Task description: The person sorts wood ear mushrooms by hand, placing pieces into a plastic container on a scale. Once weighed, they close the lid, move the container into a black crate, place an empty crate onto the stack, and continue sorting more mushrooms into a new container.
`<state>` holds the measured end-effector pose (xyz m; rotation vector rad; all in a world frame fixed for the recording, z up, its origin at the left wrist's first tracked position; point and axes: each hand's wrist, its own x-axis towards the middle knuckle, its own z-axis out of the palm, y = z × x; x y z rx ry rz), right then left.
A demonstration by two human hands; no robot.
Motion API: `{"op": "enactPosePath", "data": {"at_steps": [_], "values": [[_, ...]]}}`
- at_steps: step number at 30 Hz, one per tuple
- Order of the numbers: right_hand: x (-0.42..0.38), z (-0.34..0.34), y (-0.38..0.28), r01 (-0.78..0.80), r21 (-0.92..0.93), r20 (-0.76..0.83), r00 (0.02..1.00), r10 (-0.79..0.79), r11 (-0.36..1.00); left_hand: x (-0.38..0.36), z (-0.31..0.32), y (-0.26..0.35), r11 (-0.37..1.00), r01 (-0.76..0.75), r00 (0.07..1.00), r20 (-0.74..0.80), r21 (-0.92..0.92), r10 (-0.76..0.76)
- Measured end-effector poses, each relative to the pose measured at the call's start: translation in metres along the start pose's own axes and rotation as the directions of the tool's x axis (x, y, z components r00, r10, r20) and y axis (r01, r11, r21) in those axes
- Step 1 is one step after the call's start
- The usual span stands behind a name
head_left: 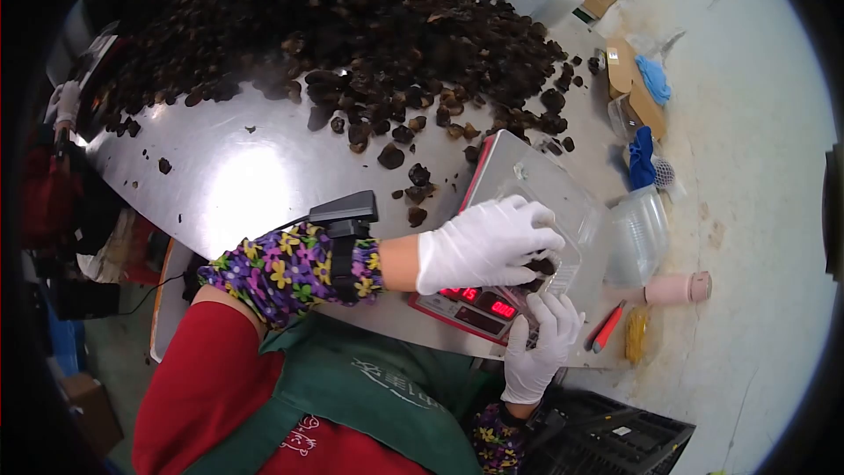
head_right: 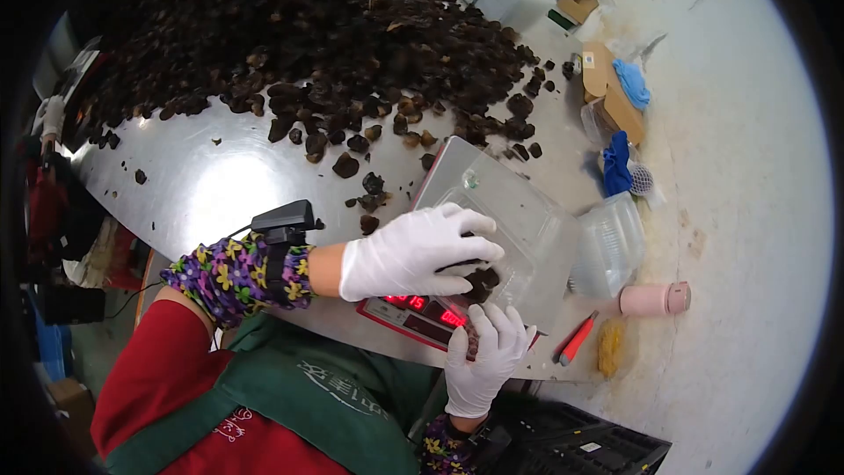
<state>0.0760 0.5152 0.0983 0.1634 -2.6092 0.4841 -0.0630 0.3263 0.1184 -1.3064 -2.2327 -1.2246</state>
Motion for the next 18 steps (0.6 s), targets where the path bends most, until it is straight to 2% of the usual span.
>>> {"op": "enactPosePath", "data": {"at_steps": [1, 3, 5, 7, 9, 11, 12, 13, 15, 16, 18], "values": [[-0.001, -0.001, 0.002, 0.015, -0.001, -0.011, 1.0, -0.015, 1.0, -0.002, -0.004, -0.002, 0.998, -0.038, 0.996, -0.086, -0.057, 0.033], [-0.005, -0.003, 0.006, 0.011, -0.008, -0.026, 1.0, -0.012, 1.0, -0.01, -0.022, -0.013, 1.0, 0.002, 0.98, -0.198, -0.022, -0.007], [-0.005, -0.004, 0.009, 0.013, -0.01, -0.068, 0.998, -0.014, 1.0, -0.026, -0.03, -0.046, 0.976, 0.211, 0.956, -0.219, 0.047, -0.196], [-0.005, -0.005, 0.013, -0.006, -0.02, -0.087, 0.996, 0.005, 1.0, -0.047, -0.031, -0.083, 0.916, 0.312, 0.95, -0.1, 0.253, -0.296], [-0.004, -0.004, 0.016, 0.013, 0.013, -0.105, 0.994, -0.012, 1.0, -0.078, -0.015, -0.12, 0.898, 0.204, 0.977, -0.027, 0.389, -0.21], [-0.004, -0.005, 0.018, -0.002, -0.006, -0.114, 0.993, 0.001, 1.0, -0.093, -0.016, -0.121, 0.912, 0.168, 0.962, 0.14, 0.374, -0.235], [-0.004, -0.005, 0.019, 0.0, -0.001, -0.113, 0.994, 0.0, 1.0, -0.098, -0.016, -0.116, 0.901, 0.088, 0.976, 0.146, 0.425, -0.164], [-0.004, -0.005, 0.02, 0.004, 0.005, -0.112, 0.994, -0.003, 1.0, -0.1, -0.019, -0.112, 0.906, 0.073, 0.976, 0.157, 0.418, -0.151], [-0.004, -0.006, 0.02, -0.009, 0.003, -0.107, 0.994, 0.009, 1.0, -0.104, -0.021, -0.105, 0.92, 0.156, 0.906, 0.32, 0.358, -0.278], [-0.004, -0.005, 0.02, 0.01, 0.014, -0.097, 0.995, -0.009, 1.0, -0.111, -0.016, -0.102, 0.936, 0.14, 0.944, 0.241, 0.323, -0.225], [-0.002, -0.002, 0.017, 0.043, 0.03, -0.081, 0.996, -0.04, 0.999, -0.118, -0.012, -0.105, 0.933, 0.164, 0.943, 0.226, 0.32, -0.243]]}}
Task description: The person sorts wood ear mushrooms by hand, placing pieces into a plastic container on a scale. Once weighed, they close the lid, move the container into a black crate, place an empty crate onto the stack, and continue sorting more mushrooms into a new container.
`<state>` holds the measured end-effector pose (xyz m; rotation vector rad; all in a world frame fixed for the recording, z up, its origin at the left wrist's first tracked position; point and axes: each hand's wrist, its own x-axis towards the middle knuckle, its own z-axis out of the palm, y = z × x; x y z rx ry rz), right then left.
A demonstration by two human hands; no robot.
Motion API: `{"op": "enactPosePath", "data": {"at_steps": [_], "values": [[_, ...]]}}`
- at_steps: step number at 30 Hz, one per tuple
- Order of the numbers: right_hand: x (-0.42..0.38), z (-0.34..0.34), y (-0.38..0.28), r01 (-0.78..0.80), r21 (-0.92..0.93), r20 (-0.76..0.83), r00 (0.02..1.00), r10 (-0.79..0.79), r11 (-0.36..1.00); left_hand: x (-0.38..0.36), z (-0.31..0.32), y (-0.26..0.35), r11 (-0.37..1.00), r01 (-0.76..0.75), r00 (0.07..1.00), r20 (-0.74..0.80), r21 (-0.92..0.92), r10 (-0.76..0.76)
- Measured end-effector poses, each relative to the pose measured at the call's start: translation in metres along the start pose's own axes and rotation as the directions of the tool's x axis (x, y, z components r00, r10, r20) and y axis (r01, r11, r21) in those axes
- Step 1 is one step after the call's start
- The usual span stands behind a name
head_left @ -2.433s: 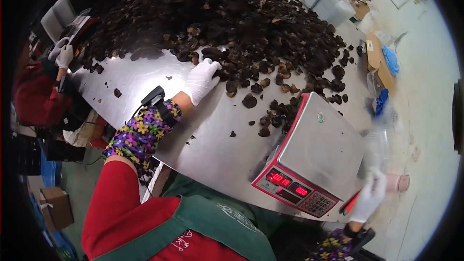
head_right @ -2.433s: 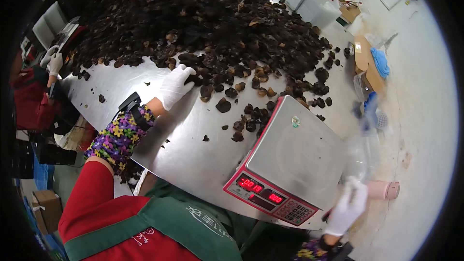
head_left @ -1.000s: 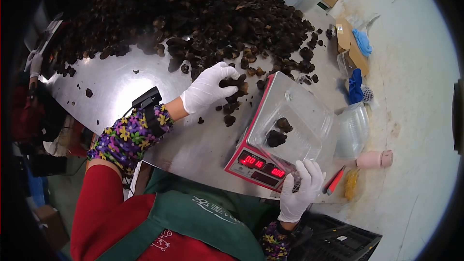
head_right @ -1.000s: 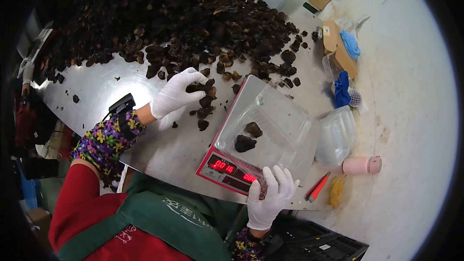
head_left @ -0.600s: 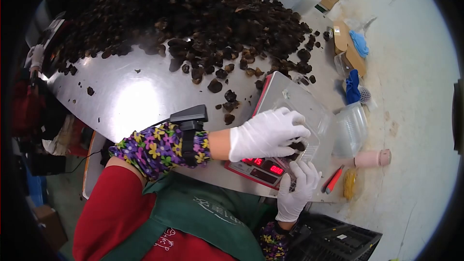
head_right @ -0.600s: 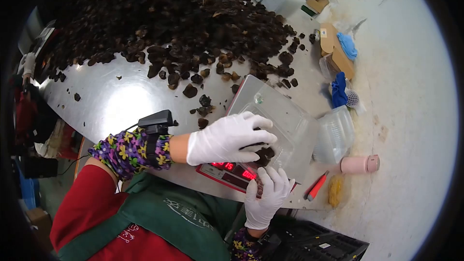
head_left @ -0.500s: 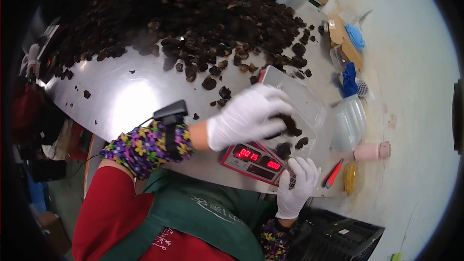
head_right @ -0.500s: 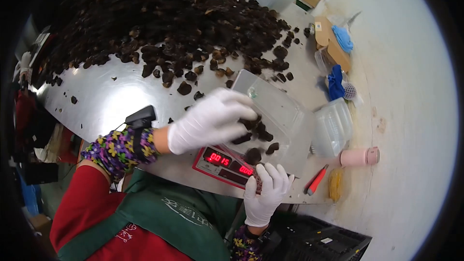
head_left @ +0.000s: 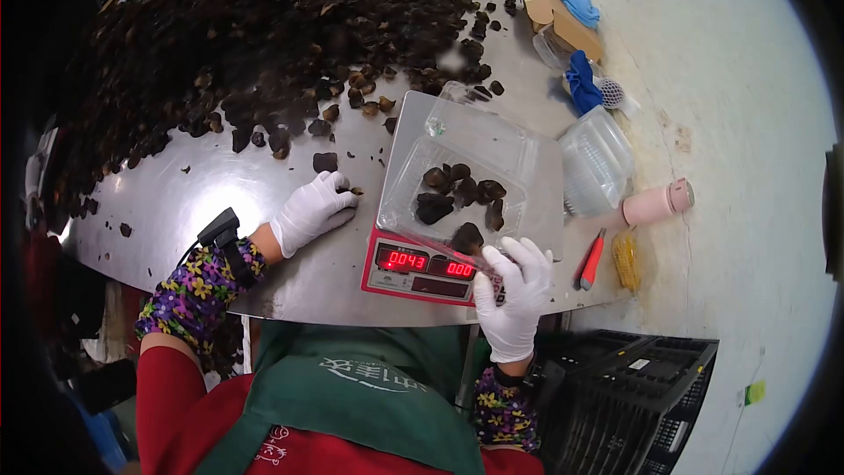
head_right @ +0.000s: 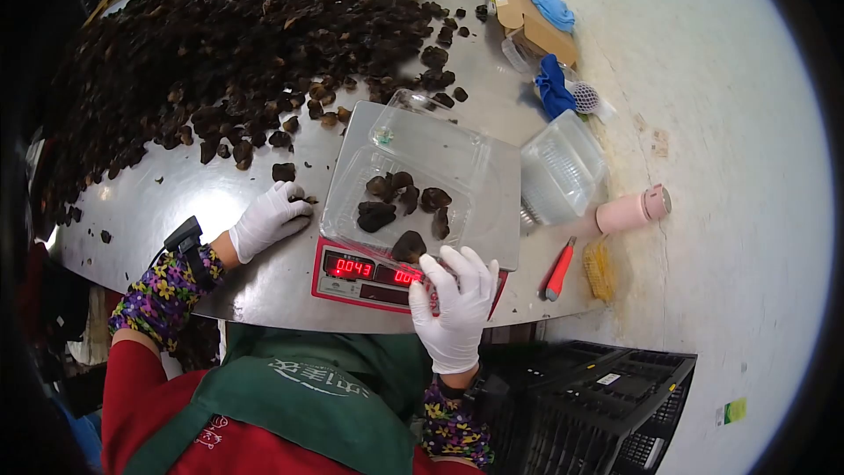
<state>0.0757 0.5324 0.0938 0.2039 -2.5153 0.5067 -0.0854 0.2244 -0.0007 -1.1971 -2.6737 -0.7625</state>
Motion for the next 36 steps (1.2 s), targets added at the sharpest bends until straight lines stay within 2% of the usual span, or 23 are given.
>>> {"op": "enactPosePath", "data": {"at_steps": [2, 4, 5, 8, 11, 15, 17, 19, 21, 23, 24, 25, 26, 27, 28, 31, 32, 33, 34, 35, 36], "values": [[0.0, 0.005, -0.002, 0.014, -0.03, 0.03, 0.999, -0.014, 0.999, -0.002, 0.001, -0.001, 1.0, 0.028, 1.0, -0.009, -0.007, -0.028], [-0.001, 0.01, -0.001, 0.048, -0.083, 0.046, 0.998, -0.044, 0.995, -0.001, -0.001, -0.002, 0.998, 0.053, 0.987, -0.147, -0.034, -0.057], [-0.001, 0.01, 0.001, 0.053, -0.078, 0.044, 0.998, -0.049, 0.996, 0.0, -0.002, -0.003, 0.998, 0.056, 0.987, -0.151, -0.029, -0.06], [0.0, 0.008, 0.003, 0.063, -0.083, 0.034, 0.998, -0.061, 0.995, 0.005, -0.004, -0.005, 0.941, 0.207, 0.914, -0.291, -0.268, -0.283], [-0.002, 0.008, 0.006, 0.058, -0.084, 0.03, 0.998, -0.056, 0.995, 0.027, -0.038, 0.021, 0.867, 0.177, 0.826, -0.408, -0.467, -0.388], [0.002, 0.005, -0.001, 0.06, -0.052, 0.02, 0.998, -0.059, 0.997, 0.07, -0.075, 0.086, 0.91, -0.137, 0.797, -0.589, -0.392, -0.134], [0.0, 0.005, 0.0, 0.038, -0.036, 0.041, 0.999, -0.036, 0.999, 0.084, -0.061, 0.107, 0.884, -0.213, 0.874, -0.485, -0.417, -0.018], [-0.001, 0.004, 0.001, 0.032, -0.042, 0.059, 0.998, -0.029, 0.999, 0.087, -0.049, 0.119, 0.901, -0.255, 0.91, -0.401, -0.35, 0.102], [-0.004, -0.002, 0.0, 0.026, -0.034, 0.072, 0.997, -0.024, 0.999, 0.078, -0.046, 0.118, 0.909, -0.252, 0.914, -0.391, -0.333, 0.11], [-0.005, -0.005, 0.0, -0.001, -0.031, 0.091, 0.996, 0.004, 1.0, 0.065, -0.041, 0.101, 0.889, -0.265, 0.878, -0.474, -0.374, 0.063], [-0.007, -0.007, 0.002, 0.01, -0.019, 0.054, 0.998, -0.009, 1.0, 0.056, -0.042, 0.087, 0.928, -0.217, 0.849, -0.527, -0.303, 0.027], [-0.009, -0.009, 0.004, 0.021, -0.009, 0.018, 1.0, -0.021, 1.0, 0.049, -0.044, 0.076, 0.936, -0.083, 0.85, -0.514, -0.342, -0.112], [-0.01, -0.01, 0.006, 0.027, -0.004, 0.014, 1.0, -0.027, 1.0, 0.045, -0.048, 0.062, 0.963, -0.058, 0.799, -0.59, -0.262, -0.112], [-0.01, -0.01, 0.005, 0.02, -0.006, 0.014, 1.0, -0.02, 1.0, 0.041, -0.048, 0.054, 0.942, 0.05, 0.779, -0.577, -0.332, -0.245], [-0.009, -0.008, 0.003, 0.002, 0.039, -0.028, 1.0, -0.001, 0.999, 0.041, -0.042, 0.051, 0.925, 0.031, 0.797, -0.549, -0.379, -0.251], [0.008, -0.001, -0.011, -0.006, 0.1, -0.093, 0.996, 0.015, 0.995, 0.044, -0.029, 0.059, 0.9, -0.057, 0.86, -0.479, -0.432, -0.176], [0.024, 0.001, -0.018, 0.123, 0.084, -0.101, 0.988, -0.114, 0.989, 0.05, -0.029, 0.061, 0.924, -0.109, 0.847, -0.52, -0.367, -0.107], [0.038, 0.002, -0.025, 0.243, 0.065, -0.111, 0.966, -0.235, 0.968, 0.056, -0.031, 0.062, 0.918, -0.122, 0.847, -0.522, -0.376, -0.101], [0.049, 0.004, -0.032, 0.23, 0.045, -0.112, 0.968, -0.224, 0.972, 0.062, -0.034, 0.065, 0.929, -0.157, 0.853, -0.521, -0.336, -0.044], [0.06, 0.006, -0.038, 0.247, -0.06, 0.045, 0.969, -0.245, 0.967, 0.068, -0.038, 0.068, 0.936, -0.195, 0.856, -0.516, -0.294, 0.016], [0.066, 0.005, -0.04, 0.28, -0.157, 0.201, 0.948, -0.246, 0.947, 0.073, -0.047, 0.073, 0.935, -0.178, 0.893, -0.45, -0.305, 0.023]]}}
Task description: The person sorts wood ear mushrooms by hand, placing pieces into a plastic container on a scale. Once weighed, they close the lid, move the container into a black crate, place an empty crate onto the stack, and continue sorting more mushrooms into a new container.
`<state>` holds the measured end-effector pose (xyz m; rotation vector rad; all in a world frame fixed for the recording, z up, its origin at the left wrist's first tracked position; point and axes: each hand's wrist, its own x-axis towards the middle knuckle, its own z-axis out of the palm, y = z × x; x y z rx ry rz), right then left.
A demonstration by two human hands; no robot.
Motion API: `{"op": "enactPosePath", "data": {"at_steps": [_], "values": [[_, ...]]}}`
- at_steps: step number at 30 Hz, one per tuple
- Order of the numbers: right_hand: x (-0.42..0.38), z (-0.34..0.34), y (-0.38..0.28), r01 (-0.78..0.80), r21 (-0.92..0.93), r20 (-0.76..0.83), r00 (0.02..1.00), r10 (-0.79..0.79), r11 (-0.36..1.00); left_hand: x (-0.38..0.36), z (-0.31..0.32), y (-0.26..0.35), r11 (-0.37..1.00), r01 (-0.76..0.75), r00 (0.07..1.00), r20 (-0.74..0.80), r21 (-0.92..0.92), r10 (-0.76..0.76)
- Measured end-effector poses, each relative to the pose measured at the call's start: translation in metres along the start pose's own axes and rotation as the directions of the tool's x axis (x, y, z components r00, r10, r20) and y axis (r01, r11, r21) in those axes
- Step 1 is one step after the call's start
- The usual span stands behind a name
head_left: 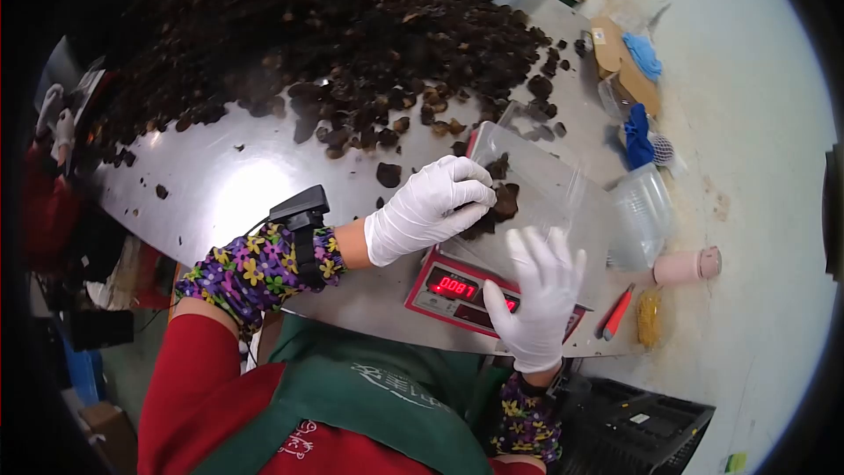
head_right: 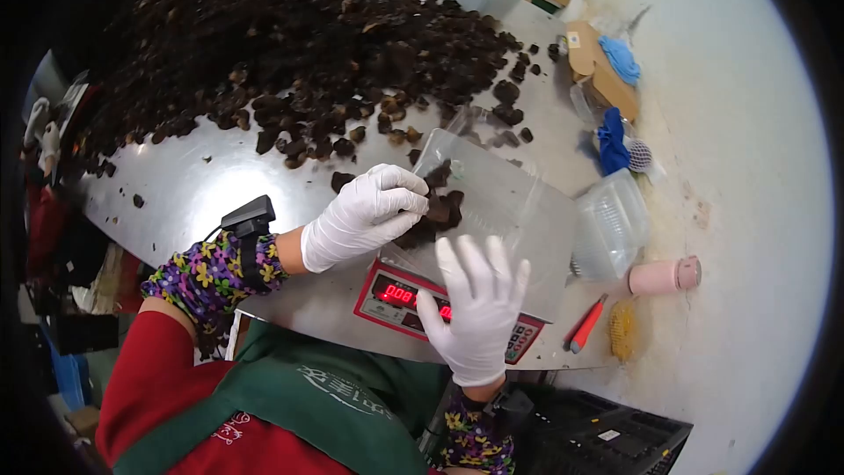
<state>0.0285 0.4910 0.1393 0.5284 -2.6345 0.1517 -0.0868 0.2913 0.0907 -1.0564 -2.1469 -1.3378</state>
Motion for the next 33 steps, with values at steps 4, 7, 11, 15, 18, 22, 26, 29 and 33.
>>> {"op": "enactPosePath", "data": {"at_steps": [4, 7, 11, 15, 18, 22, 26, 29, 33], "values": [[-0.017, 0.025, 0.023, -0.101, 0.128, 0.05, 0.994, 0.095, 0.987, 0.0, 0.0, 0.006, 0.98, 0.035, 0.999, 0.011, -0.195, -0.033], [-0.041, 0.028, 0.032, -0.141, 0.13, 0.03, 0.99, 0.138, 0.981, -0.014, -0.021, -0.001, 0.996, 0.069, 0.984, -0.164, -0.05, -0.076], [-0.057, 0.017, 0.031, -0.155, 0.141, 0.038, 0.988, 0.151, 0.978, -0.056, -0.043, -0.077, 0.823, 0.425, 0.904, -0.217, 0.377, -0.368], [-0.061, 0.014, 0.03, -0.184, 0.166, 0.029, 0.983, 0.182, 0.969, -0.074, -0.059, -0.112, 0.8, 0.349, 0.92, -0.014, 0.487, -0.393], [-0.061, 0.007, 0.026, -0.196, 0.149, 0.002, 0.98, 0.198, 0.969, -0.069, -0.052, -0.103, 0.822, 0.275, 0.925, 0.096, 0.499, -0.368], [-0.063, 0.005, 0.025, -0.213, 0.154, -0.03, 0.975, 0.22, 0.965, -0.07, -0.041, -0.12, 0.833, 0.283, 0.899, 0.17, 0.476, -0.403], [-0.066, 0.002, 0.024, -0.211, 0.188, -0.047, 0.974, 0.223, 0.959, -0.05, -0.047, -0.099, 0.917, 0.328, 0.944, -0.047, 0.228, -0.326], [-0.067, 0.003, 0.022, -0.214, 0.196, -0.085, 0.968, 0.234, 0.957, 0.003, -0.05, -0.029, 0.965, 0.26, 0.964, -0.058, 0.029, -0.258], [-0.061, 0.002, 0.02, -0.202, 0.204, -0.109, 0.968, 0.228, 0.958, 0.037, -0.017, 0.009, 0.979, 0.166, 0.98, 0.126, -0.115, -0.151]]}}
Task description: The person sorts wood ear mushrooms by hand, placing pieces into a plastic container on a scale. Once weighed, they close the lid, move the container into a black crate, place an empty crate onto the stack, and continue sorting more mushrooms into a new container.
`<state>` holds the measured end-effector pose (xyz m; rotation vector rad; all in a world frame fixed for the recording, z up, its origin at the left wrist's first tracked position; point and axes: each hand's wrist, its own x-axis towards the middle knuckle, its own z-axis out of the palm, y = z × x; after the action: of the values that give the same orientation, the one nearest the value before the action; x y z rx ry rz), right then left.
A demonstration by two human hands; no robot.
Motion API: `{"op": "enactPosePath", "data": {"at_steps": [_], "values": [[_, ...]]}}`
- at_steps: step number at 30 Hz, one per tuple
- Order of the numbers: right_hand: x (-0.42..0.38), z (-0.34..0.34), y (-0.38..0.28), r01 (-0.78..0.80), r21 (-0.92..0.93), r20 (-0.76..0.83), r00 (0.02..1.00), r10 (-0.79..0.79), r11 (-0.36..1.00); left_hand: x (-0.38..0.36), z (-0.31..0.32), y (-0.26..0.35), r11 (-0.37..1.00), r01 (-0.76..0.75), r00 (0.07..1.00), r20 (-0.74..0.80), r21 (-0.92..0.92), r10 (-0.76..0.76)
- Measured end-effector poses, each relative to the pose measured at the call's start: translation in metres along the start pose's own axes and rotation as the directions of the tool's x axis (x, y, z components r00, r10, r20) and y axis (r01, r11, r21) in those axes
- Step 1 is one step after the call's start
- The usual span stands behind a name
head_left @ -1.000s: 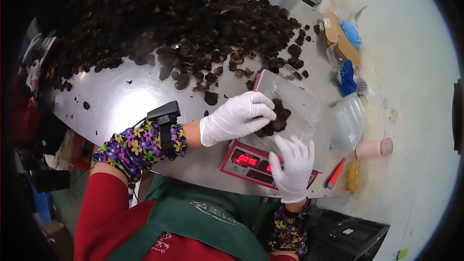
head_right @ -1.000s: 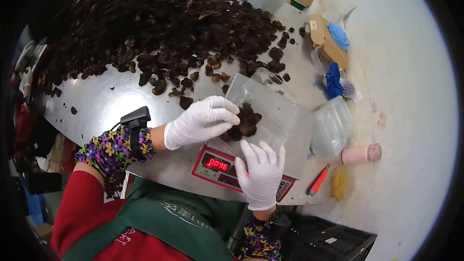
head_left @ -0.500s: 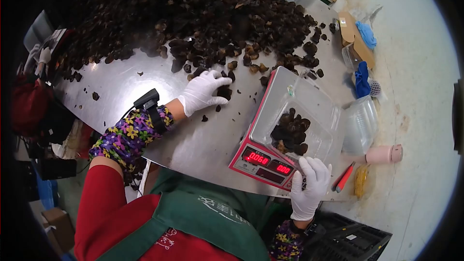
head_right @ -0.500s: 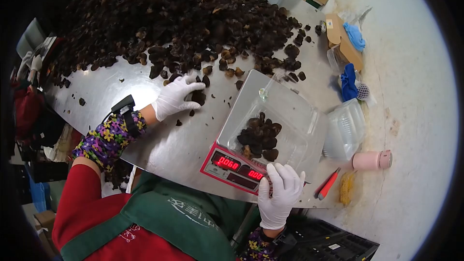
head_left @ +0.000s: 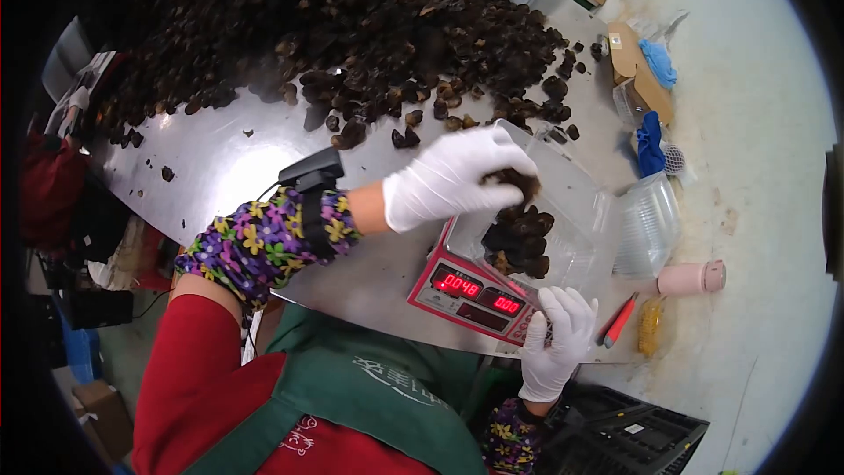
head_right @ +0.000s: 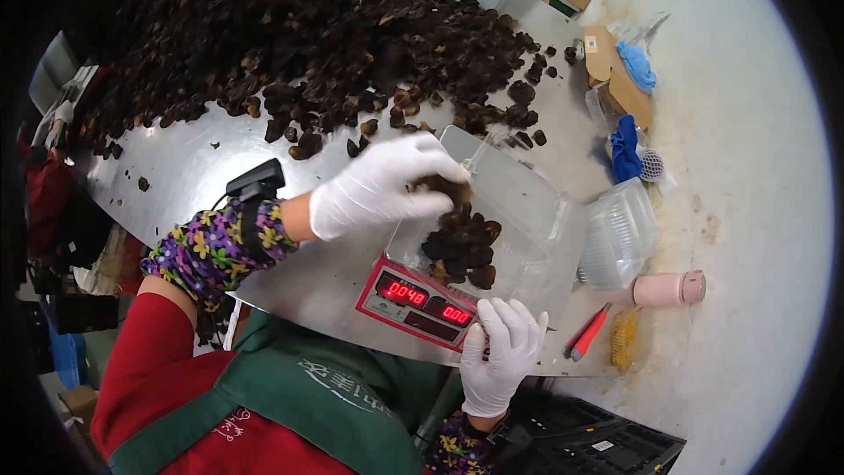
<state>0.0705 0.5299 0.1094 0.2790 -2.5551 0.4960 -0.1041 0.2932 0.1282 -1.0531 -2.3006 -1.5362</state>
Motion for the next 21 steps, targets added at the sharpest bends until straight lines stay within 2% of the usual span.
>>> {"op": "enactPosePath", "data": {"at_steps": [2, 4, 5, 6, 7, 8, 9, 10, 12, 13, 14, 16, 18, 20, 21], "values": [[-0.001, -0.001, -0.001, -0.002, 0.003, 0.001, 1.0, 0.002, 1.0, 0.004, 0.014, -0.003, 0.993, -0.116, 0.986, 0.118, 0.012, 0.114], [-0.005, -0.006, 0.002, -0.016, -0.02, -0.001, 1.0, 0.016, 1.0, 0.002, 0.013, -0.004, 0.964, -0.219, 0.972, -0.048, 0.15, 0.228], [-0.008, -0.008, 0.005, -0.022, -0.014, -0.012, 1.0, 0.022, 1.0, -0.004, 0.008, -0.01, 0.976, -0.141, 0.979, -0.124, 0.164, 0.162], [-0.012, -0.01, 0.007, -0.032, -0.007, -0.025, 0.999, 0.032, 0.999, -0.012, 0.003, -0.025, 0.999, -0.047, 0.983, -0.179, 0.022, 0.05], [-0.016, -0.012, 0.01, -0.046, -0.016, -0.031, 0.998, 0.046, 0.999, -0.022, -0.003, -0.037, 1.0, 0.019, 0.976, -0.216, -0.007, -0.02], [-0.018, -0.013, 0.013, -0.053, -0.011, -0.036, 0.998, 0.053, 0.999, -0.034, 0.003, -0.066, 0.999, 0.004, 0.963, -0.268, 0.034, 0.005], [-0.02, -0.015, 0.016, -0.056, -0.004, -0.04, 0.998, 0.055, 0.998, -0.044, 0.003, -0.092, 0.989, 0.047, 0.989, -0.143, 0.142, -0.026], [-0.02, -0.015, 0.017, -0.057, -0.007, -0.045, 0.997, 0.057, 0.998, -0.05, 0.008, -0.111, 0.989, 0.042, 0.99, -0.141, 0.141, -0.022], [-0.02, -0.016, 0.017, -0.048, 0.0, -0.078, 0.996, 0.048, 0.999, -0.059, 0.014, -0.134, 0.908, -0.069, 0.982, 0.19, 0.414, -0.012], [-0.018, -0.017, 0.016, -0.048, 0.0, -0.076, 0.996, 0.048, 0.999, -0.051, 0.014, -0.133, 0.901, -0.175, 0.955, 0.292, 0.396, 0.057], [-0.016, -0.017, 0.014, -0.047, -0.012, -0.102, 0.994, 0.045, 0.999, -0.049, 0.018, -0.136, 0.903, -0.173, 0.955, 0.293, 0.393, 0.056], [-0.015, -0.019, 0.01, -0.054, -0.034, -0.124, 0.991, 0.049, 0.998, -0.047, 0.026, -0.138, 0.852, -0.321, 0.91, 0.384, 0.413, 0.157], [-0.014, -0.02, 0.006, -0.047, -0.048, -0.131, 0.991, 0.04, 0.998, -0.052, 0.009, -0.13, 0.886, -0.316, 0.884, 0.446, 0.341, 0.143], [-0.014, -0.018, 0.004, -0.045, -0.032, -0.13, 0.991, 0.04, 0.999, -0.077, -0.01, -0.121, 0.934, -0.26, 0.812, 0.579, 0.246, 0.074], [-0.015, -0.016, 0.003, -0.037, -0.008, -0.126, 0.991, 0.036, 0.999, -0.092, -0.02, -0.117, 0.926, -0.289, 0.799, 0.595, 0.243, 0.093]]}}
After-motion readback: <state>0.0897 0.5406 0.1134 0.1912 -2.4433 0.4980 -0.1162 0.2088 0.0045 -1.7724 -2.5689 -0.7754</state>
